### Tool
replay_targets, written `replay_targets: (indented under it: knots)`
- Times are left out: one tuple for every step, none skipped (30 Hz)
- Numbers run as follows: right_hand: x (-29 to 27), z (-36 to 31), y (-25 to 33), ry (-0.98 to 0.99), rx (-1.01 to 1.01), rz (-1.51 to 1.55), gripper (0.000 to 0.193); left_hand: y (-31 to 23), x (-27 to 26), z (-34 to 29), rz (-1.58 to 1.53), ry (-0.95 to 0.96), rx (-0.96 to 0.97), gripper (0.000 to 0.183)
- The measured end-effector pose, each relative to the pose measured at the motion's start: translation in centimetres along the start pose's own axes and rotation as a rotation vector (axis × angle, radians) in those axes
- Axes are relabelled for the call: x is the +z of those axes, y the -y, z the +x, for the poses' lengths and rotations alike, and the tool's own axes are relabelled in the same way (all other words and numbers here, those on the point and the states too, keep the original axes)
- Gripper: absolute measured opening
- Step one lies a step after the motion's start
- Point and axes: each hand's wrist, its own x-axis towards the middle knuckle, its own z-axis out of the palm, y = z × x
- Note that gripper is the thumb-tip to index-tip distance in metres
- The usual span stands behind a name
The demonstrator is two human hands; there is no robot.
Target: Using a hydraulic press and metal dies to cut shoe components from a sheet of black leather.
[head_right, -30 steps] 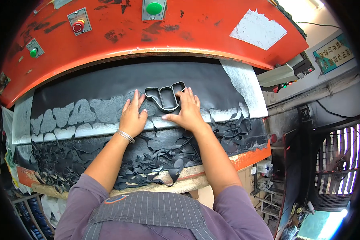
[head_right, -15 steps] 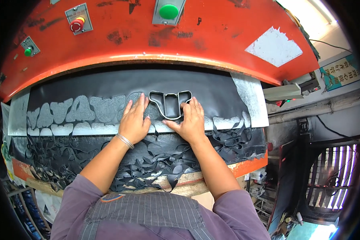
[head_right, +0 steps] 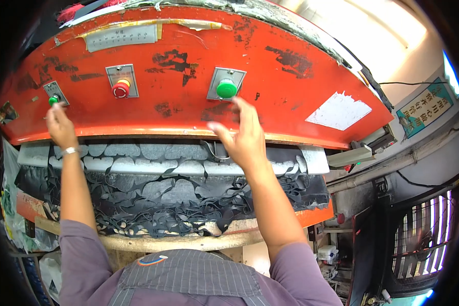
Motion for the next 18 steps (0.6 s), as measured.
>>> replay_targets:
  knots:
    - [0.3, 1.2, 0.8, -0.049, 0.020, 0.065, 0.059, 0.8, -1.2, 2.0, 0.035, 0.021, 0.055, 0.035]
    - [0.3, 2.3, 1.4, -0.101, 0.042, 0.123, 0.051, 1.3, -2.2, 3.3, 0.062, 0.045, 0.107, 0.037]
    - [0.1, 3.4, 1.7, -0.132, 0.034, -0.088, 0.044, 1.3, -3.5, 4.2, 0.059, 0.041, 0.108, 0.037]
    - [-0.1, 3.1, 2.3, -0.133, 0.030, -0.092, 0.044, 1.2, -4.7, 4.9, 0.083, 0.176, -0.003, 0.037]
    - [-0.4, 2.5, 3.1, -0.127, 0.081, -0.023, 0.042, 1.0, -5.7, 5.1, 0.109, 0.310, -0.114, 0.038]
    - [-0.6, 1.7, 3.8, -0.119, 0.131, 0.049, 0.040, 0.9, -7.0, 4.0, 0.076, 0.352, -0.078, 0.037]
    - [-1.1, -0.1, 3.7, -0.100, 0.125, 0.089, 0.042, -0.1, -7.8, 1.9, 0.028, 0.397, -0.040, 0.036]
    - [-1.3, -2.5, 3.4, -0.019, 0.125, 0.092, 0.044, -1.0, -8.2, -1.3, -0.094, 0.457, -0.031, 0.032]
    - [-1.8, -5.4, 4.5, 0.181, 0.203, 0.033, 0.047, -1.7, -9.2, -5.4, -0.295, 0.551, -0.065, 0.026]
    - [-2.4, -8.5, 4.6, 0.445, 0.164, -0.019, 0.049, -4.1, -10.2, -9.6, -0.170, 0.684, -0.088, 0.027]
    - [-3.2, -10.7, 5.7, 0.755, 0.207, -0.068, 0.053, -7.1, -11.4, -12.6, -0.103, 0.920, -0.044, 0.027]
    - [-3.5, -12.8, 5.9, 0.952, 0.162, -0.040, 0.057, -10.2, -12.5, -15.4, -0.162, 1.081, -0.121, 0.025]
    - [-4.0, -14.6, 6.6, 1.081, 0.141, -0.050, 0.060, -11.5, -13.5, -18.3, -0.268, 1.222, -0.136, 0.021]
    - [-4.0, -16.5, 6.8, 1.130, 0.036, -0.013, 0.062, -11.9, -14.7, -21.4, -0.330, 1.286, -0.001, 0.021]
    - [-4.1, -18.4, 6.8, 1.082, -0.032, -0.012, 0.059, -13.2, -15.9, -23.2, -0.280, 1.308, 0.057, 0.018]
    - [-4.3, -19.7, 7.2, 1.031, -0.095, -0.015, 0.057, -14.4, -16.5, -24.5, -0.236, 1.331, 0.117, 0.016]
    - [-4.3, -20.5, 7.3, 1.033, -0.094, -0.015, 0.057, -14.9, -16.7, -25.1, -0.237, 1.332, 0.116, 0.016]
    - [-4.0, -21.2, 7.5, 0.996, -0.103, -0.116, 0.054, -15.3, -16.9, -25.6, -0.177, 1.266, 0.128, 0.015]
